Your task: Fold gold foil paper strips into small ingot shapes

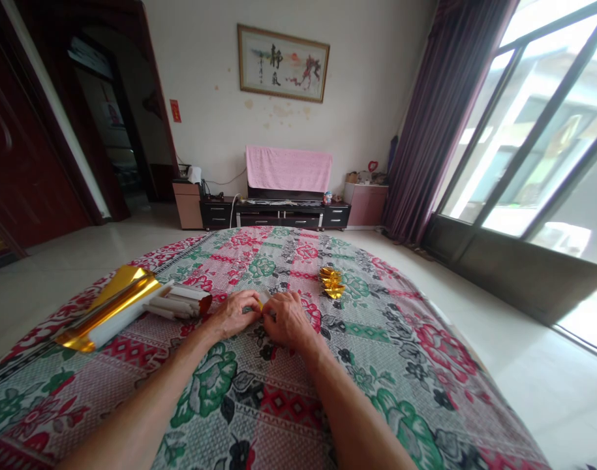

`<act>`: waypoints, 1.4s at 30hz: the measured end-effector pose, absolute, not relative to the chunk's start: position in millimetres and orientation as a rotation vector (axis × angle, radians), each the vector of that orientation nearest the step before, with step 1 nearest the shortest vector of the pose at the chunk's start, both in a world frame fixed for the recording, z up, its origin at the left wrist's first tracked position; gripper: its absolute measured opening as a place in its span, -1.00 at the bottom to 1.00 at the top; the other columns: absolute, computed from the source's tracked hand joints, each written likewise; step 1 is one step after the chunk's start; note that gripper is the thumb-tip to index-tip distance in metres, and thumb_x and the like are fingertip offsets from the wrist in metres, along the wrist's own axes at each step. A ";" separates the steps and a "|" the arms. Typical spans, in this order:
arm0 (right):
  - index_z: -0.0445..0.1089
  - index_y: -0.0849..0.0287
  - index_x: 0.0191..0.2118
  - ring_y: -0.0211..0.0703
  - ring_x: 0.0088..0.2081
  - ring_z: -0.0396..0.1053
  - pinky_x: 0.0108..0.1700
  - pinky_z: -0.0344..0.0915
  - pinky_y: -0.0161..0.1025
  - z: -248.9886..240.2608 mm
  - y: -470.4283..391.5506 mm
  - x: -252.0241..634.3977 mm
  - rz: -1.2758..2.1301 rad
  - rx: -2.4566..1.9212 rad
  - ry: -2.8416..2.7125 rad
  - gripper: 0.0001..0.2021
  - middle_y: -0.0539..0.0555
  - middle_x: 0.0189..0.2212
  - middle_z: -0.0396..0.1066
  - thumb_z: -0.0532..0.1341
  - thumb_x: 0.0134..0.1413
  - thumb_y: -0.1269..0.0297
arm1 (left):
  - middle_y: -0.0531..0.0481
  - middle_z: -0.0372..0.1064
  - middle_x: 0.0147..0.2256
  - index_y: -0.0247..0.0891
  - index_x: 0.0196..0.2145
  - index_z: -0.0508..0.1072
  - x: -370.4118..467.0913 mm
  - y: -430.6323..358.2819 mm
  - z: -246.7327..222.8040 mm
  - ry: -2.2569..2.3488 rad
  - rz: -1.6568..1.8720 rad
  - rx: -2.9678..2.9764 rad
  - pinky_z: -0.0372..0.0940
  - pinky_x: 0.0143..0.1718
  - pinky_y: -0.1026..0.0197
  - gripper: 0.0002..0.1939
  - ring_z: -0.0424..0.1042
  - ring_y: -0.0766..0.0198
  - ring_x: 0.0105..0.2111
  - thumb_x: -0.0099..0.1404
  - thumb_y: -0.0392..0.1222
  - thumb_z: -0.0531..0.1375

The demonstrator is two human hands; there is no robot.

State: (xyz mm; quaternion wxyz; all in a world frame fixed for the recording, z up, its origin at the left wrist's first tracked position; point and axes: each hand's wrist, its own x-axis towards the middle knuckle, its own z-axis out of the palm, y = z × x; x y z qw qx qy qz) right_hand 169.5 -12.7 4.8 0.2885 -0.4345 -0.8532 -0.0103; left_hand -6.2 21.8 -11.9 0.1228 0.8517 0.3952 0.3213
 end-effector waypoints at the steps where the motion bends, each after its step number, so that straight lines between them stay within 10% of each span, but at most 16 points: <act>1: 0.40 0.15 -0.38 -0.19 -0.28 0.24 -0.14 0.02 -0.22 5.1 -12.7 172.7 -0.013 -1.153 -2.263 -0.85 0.02 -0.41 0.35 0.15 -0.11 0.49 | 0.00 0.41 -0.26 -0.20 -0.46 0.50 -5.9 23.5 -14.0 1.156 0.946 2.484 0.23 -0.11 0.19 -0.90 0.36 0.25 -0.22 0.07 -0.30 0.17; 42: 0.47 0.14 -0.47 -0.20 -0.29 0.34 -0.13 0.15 -0.22 -3.5 -9.1 182.1 0.138 -1.109 -2.125 -0.78 0.01 -0.37 0.45 0.11 -0.17 0.53 | -0.06 0.40 -0.23 -0.25 -0.62 0.40 12.5 18.5 -20.2 1.582 0.984 2.464 0.23 -0.10 0.12 -0.84 0.34 0.20 -0.22 0.05 -0.34 0.11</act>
